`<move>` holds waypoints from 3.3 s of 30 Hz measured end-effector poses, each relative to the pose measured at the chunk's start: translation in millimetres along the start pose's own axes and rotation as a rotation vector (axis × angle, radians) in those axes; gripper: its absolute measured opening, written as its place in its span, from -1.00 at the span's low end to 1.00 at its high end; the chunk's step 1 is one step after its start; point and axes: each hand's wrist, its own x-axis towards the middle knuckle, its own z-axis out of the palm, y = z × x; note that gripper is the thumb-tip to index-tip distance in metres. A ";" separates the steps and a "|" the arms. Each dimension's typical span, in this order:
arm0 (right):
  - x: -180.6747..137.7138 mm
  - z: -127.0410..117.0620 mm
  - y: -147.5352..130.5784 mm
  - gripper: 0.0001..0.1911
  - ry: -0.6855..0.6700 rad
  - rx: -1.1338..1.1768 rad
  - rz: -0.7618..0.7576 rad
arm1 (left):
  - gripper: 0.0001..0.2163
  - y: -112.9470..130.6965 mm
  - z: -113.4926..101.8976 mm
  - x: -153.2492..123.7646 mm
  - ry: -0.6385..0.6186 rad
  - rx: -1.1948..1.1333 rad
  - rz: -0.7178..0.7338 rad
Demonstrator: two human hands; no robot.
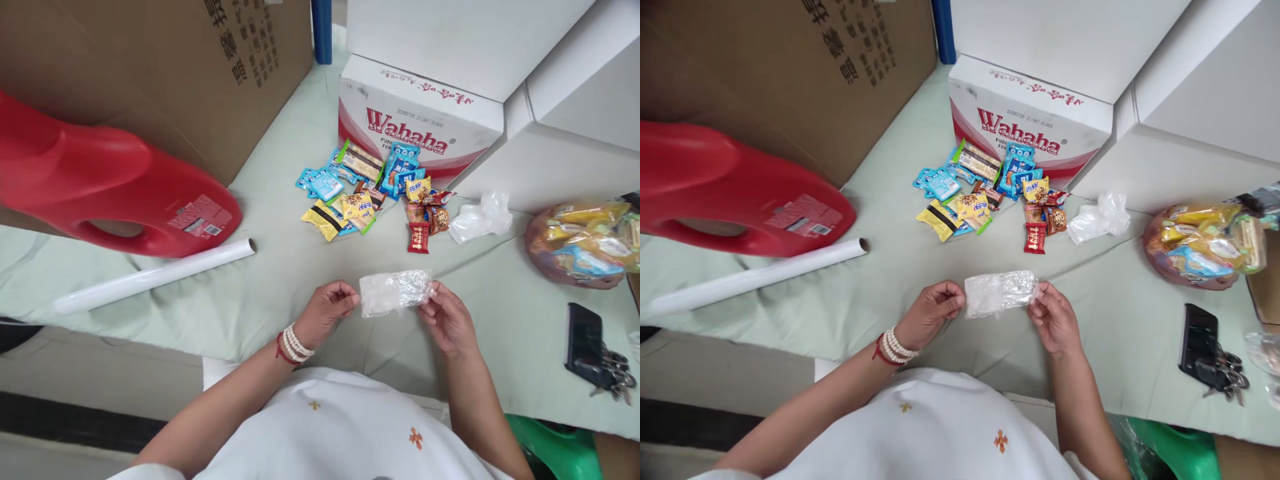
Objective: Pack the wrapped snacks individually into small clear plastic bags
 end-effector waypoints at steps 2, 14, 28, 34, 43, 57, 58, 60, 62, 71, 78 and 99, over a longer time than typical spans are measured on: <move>3.0 3.3 1.1 -0.68 0.090 -0.082 -0.130 | -0.61 0.5 -0.2 -1.2 0.004 0.024 0.014; 21.2 9.6 19.7 -0.58 0.417 -0.640 -0.414 | -0.56 5.5 22.5 32.9 0.277 1.095 0.830; 39.9 -1.2 -16.6 -0.64 0.196 -0.312 -0.211 | -0.73 24.1 -7.4 60.3 0.539 -0.255 0.315; 22.3 -40.3 -23.1 -0.59 0.375 -0.645 -0.255 | -0.61 27.1 -15.2 44.7 0.401 -0.178 0.170; 6.0 50.1 -22.6 -0.70 -0.167 -1.137 -0.837 | -0.59 30.6 4.4 29.7 0.213 0.182 0.125; 9.3 63.6 2.5 -0.65 0.123 -0.961 -0.448 | -0.45 29.0 -15.8 2.3 0.457 0.098 -0.011; 7.6 66.3 5.0 -0.66 0.172 -0.970 -0.485 | -0.45 26.5 -9.9 -2.0 0.399 0.108 -0.034; 4.2 72.6 8.6 -0.66 0.193 -0.921 -0.502 | -0.44 23.2 2.8 -6.1 0.272 0.155 -0.051; 1.0 79.4 9.1 -0.66 0.142 -0.766 -0.438 | -0.45 20.9 14.7 -3.5 0.234 0.181 -0.047; -0.9 79.5 -9.5 -0.55 -0.052 -0.063 -0.150 | -0.52 13.9 36.7 8.3 0.095 -0.174 -0.263; 5.3 53.9 -8.4 -0.50 -0.035 0.019 -0.140 | -0.54 12.9 30.5 7.6 -0.165 -0.168 -0.321; -9.2 41.4 21.1 -0.79 -0.141 -0.889 -0.289 | -0.53 -4.7 27.0 11.6 0.078 -0.003 -0.217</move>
